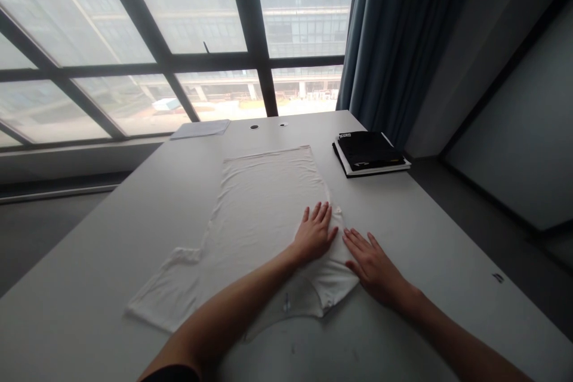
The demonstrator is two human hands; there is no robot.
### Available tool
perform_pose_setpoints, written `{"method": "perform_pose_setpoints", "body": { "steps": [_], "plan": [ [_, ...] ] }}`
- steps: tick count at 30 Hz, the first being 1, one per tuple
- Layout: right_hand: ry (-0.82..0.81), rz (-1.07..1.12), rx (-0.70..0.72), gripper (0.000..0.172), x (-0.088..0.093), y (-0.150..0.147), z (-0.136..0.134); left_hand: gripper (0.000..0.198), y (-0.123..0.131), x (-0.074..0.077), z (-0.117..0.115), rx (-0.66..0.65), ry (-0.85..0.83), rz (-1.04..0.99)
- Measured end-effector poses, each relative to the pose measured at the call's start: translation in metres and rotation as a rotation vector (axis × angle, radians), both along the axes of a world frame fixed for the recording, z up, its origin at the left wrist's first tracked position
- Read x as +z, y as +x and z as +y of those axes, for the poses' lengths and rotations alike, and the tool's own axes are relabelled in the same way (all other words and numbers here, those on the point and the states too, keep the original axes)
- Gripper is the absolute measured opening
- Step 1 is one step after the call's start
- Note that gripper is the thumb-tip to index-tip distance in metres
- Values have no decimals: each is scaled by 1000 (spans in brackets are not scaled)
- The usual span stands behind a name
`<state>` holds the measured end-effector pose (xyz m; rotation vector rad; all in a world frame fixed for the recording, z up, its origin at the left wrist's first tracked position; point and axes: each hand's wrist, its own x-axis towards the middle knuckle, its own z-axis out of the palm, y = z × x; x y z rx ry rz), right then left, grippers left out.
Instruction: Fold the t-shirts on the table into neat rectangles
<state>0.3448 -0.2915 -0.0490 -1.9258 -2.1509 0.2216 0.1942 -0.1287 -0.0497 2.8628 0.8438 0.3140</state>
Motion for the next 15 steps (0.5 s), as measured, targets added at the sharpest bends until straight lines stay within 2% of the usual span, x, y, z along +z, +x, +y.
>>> {"method": "perform_pose_setpoints", "body": {
  "steps": [11, 15],
  "plan": [
    [8, -6, 6, 61, -9, 2, 1, 71, -1, -7, 2, 5, -33, 48],
    [12, -9, 7, 60, -11, 3, 1, 70, 1, -2, 3, 11, -91, 56]
  ]
}}
